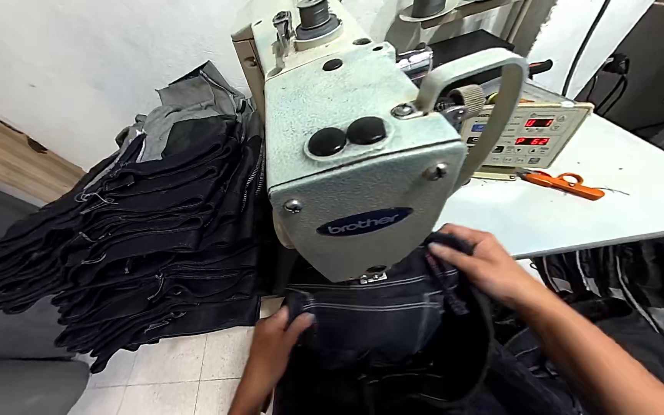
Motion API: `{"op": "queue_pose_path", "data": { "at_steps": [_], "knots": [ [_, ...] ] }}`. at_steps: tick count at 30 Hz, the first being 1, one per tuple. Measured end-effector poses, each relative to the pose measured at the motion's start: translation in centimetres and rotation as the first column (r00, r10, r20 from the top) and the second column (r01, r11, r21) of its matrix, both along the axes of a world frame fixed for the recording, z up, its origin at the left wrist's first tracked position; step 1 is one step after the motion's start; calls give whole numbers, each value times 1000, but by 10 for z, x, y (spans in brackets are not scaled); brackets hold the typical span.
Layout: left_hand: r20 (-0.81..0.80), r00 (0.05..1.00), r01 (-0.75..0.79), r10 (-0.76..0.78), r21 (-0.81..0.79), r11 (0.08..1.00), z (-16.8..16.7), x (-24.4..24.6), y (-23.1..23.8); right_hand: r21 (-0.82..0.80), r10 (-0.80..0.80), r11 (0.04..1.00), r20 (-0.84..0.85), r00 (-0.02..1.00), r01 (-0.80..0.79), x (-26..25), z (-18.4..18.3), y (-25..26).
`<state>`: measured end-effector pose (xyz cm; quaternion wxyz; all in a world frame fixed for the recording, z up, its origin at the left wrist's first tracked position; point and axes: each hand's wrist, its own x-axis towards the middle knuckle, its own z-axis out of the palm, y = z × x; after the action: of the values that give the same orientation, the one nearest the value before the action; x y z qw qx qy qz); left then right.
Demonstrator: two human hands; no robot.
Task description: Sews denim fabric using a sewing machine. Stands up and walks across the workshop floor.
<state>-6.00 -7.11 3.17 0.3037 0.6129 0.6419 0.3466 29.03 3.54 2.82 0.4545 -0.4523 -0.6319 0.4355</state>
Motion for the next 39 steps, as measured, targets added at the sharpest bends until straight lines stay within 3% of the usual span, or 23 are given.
{"op": "queue_pose_path", "data": {
  "at_steps": [4, 7, 10, 13, 17, 22, 29, 33, 35, 37, 39],
  "knots": [
    [45, 984, -175, 173, 47, 983, -18, -36, -8, 152, -35, 988, 177, 984, 8, -49, 10, 13],
    [94, 972, -224, 215, 106, 969, -12, -35, -9, 287, -43, 958, 172, 984, -8, -62, 33, 29],
    [105, 979, -185, 174, 103, 977, -14, -43, -16, 520, 24, 848, 156, 987, -103, -69, 6, 72],
    [86, 984, -160, 156, 40, 986, -19, -46, -21, 162, 100, 974, 318, 943, -158, -69, 44, 46],
    [140, 976, -178, 168, 63, 982, -27, -47, -10, 213, -8, 975, 312, 950, -62, -64, 27, 38],
    [185, 973, -152, 138, 62, 986, -27, -50, -4, 278, -107, 960, 238, 965, 38, -66, 49, 9],
    [208, 970, -139, 122, 69, 988, -28, -49, -6, 262, -94, 964, 206, 974, 38, -66, 50, 4],
    [217, 970, -129, 110, 77, 989, -27, -50, -4, 206, -30, 978, 306, 952, -35, -60, 25, 30],
    [222, 970, -120, 102, 72, 990, -28, -50, -4, 174, -20, 984, 317, 948, -37, -59, 30, 28],
    [192, 978, -102, 88, 65, 993, -27, -52, -5, 181, -57, 983, 287, 956, 4, -61, 48, 10],
    [41, 996, -84, 81, 82, 993, -24, -56, -5, 188, -45, 982, 265, 963, -6, -57, 51, 3]
  ]
}}
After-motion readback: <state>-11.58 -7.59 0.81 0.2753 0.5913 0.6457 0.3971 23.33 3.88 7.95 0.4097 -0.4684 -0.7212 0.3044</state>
